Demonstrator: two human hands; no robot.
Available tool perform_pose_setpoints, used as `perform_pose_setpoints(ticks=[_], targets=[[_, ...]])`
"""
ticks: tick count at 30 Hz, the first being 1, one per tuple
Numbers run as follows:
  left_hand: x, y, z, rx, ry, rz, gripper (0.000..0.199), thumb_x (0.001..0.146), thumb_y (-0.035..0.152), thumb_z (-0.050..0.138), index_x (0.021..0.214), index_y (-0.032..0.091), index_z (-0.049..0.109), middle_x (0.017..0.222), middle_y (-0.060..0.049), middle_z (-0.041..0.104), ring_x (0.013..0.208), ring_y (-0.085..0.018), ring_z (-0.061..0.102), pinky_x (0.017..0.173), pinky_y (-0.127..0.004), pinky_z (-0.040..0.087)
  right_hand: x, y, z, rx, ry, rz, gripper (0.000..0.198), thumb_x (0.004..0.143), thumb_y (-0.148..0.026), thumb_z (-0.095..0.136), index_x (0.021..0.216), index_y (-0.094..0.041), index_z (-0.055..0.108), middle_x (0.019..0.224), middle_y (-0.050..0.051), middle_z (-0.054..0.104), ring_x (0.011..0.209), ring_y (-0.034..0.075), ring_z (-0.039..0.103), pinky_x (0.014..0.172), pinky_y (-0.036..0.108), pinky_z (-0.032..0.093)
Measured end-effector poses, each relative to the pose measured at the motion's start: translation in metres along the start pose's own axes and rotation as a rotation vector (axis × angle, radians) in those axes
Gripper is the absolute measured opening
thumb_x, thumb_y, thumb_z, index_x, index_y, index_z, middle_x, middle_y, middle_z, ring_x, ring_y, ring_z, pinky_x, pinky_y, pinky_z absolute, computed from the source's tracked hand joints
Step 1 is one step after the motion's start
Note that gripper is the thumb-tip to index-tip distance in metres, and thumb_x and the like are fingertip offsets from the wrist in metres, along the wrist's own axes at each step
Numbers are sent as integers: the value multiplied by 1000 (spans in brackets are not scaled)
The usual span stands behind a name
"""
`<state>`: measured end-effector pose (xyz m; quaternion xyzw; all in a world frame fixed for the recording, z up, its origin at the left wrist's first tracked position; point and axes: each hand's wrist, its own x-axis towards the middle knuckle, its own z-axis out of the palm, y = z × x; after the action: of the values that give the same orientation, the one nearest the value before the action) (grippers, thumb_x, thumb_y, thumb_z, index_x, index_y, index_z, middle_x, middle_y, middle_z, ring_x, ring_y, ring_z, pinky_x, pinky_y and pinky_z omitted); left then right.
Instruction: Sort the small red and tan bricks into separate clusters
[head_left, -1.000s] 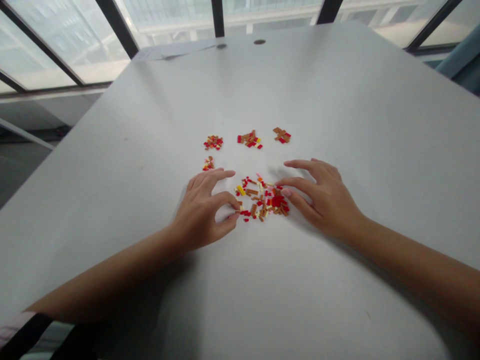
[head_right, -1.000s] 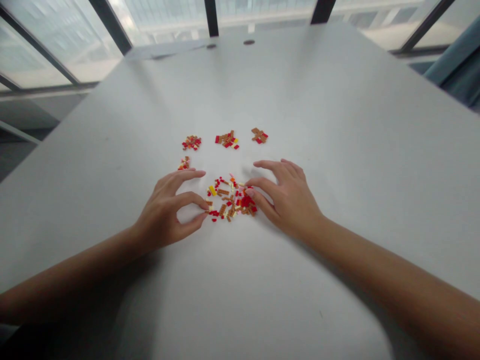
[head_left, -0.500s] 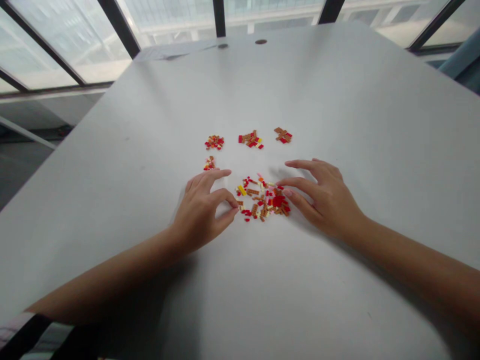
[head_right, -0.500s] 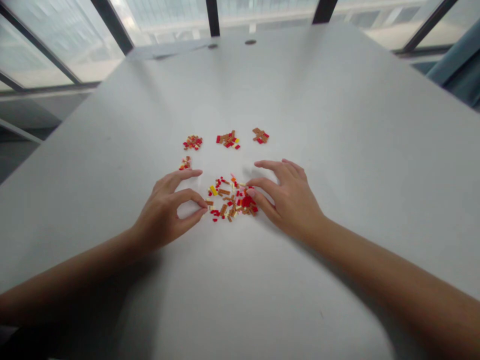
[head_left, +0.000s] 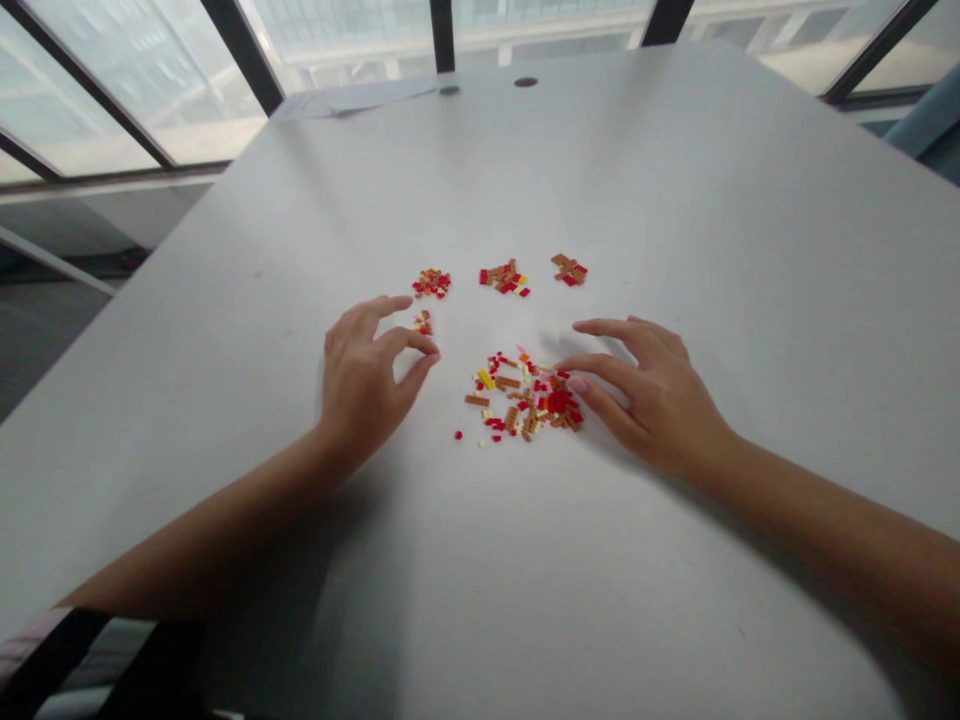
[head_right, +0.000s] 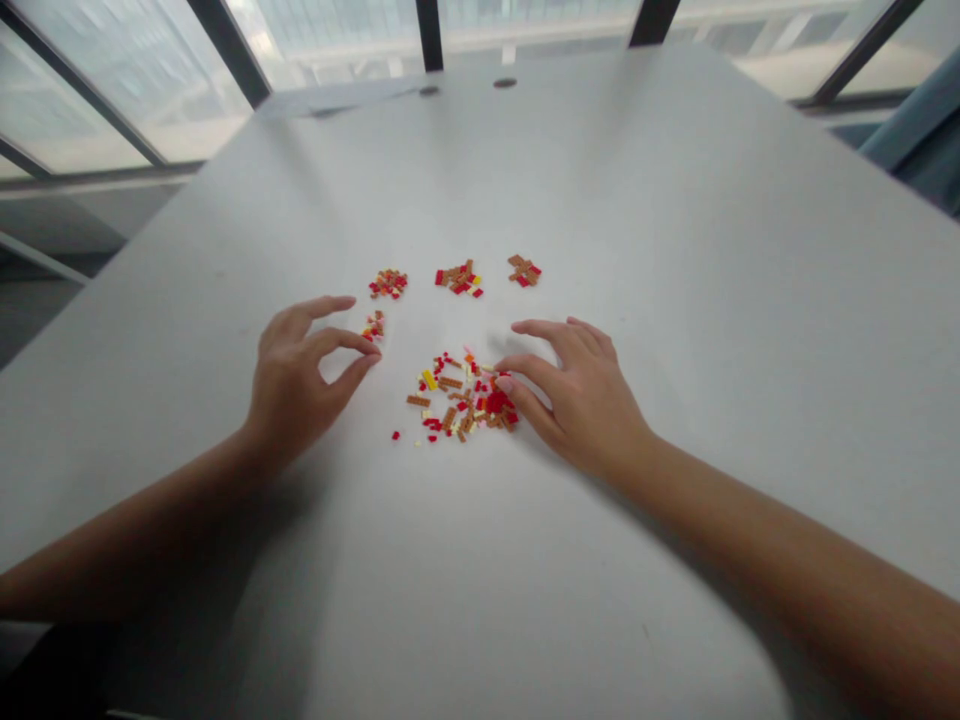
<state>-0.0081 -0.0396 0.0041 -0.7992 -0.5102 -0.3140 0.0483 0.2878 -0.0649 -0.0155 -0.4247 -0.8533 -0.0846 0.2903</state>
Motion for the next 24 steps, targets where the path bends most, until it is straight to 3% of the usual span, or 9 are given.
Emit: perform_pose_setpoints(ticks=[7, 15, 21, 24], targets=[[13, -32, 11, 31, 39, -106, 10, 90, 29, 67, 92, 26, 76, 122, -6, 70, 117, -28, 63, 106, -50, 44, -2, 1, 1, 18, -8, 15, 25, 100, -33, 48, 106, -24, 71, 128, 14, 65, 118, 29, 61, 106, 56, 44], [14, -34, 9, 6, 49, -190, 19, 93, 29, 51, 89, 22, 68, 114, -8, 73, 113, -26, 64, 104, -45, 45, -2, 2, 2, 5, 0, 6, 25, 101, -33, 48, 105, -23, 70, 127, 14, 65, 117, 28, 62, 105, 56, 45], [13, -33, 6, 134, -46, -298, 40, 94, 36, 41, 70, 22, 69, 119, -11, 70, 115, -32, 60, 106, -51, 41, -2, 1, 1, 8, -4, 16, 26, 101, -33, 47, 105, -24, 71, 127, 13, 66, 118, 28, 62, 105, 56, 45], [13, -30, 4, 164, -84, -311, 40, 94, 36, 41, 72, 22, 72, 121, -9, 69, 116, -32, 59, 105, -51, 40, -2, 1, 0, 11, -18, 22, 26, 101, -33, 47, 106, -24, 71, 127, 13, 66, 119, 28, 62, 106, 56, 45]])
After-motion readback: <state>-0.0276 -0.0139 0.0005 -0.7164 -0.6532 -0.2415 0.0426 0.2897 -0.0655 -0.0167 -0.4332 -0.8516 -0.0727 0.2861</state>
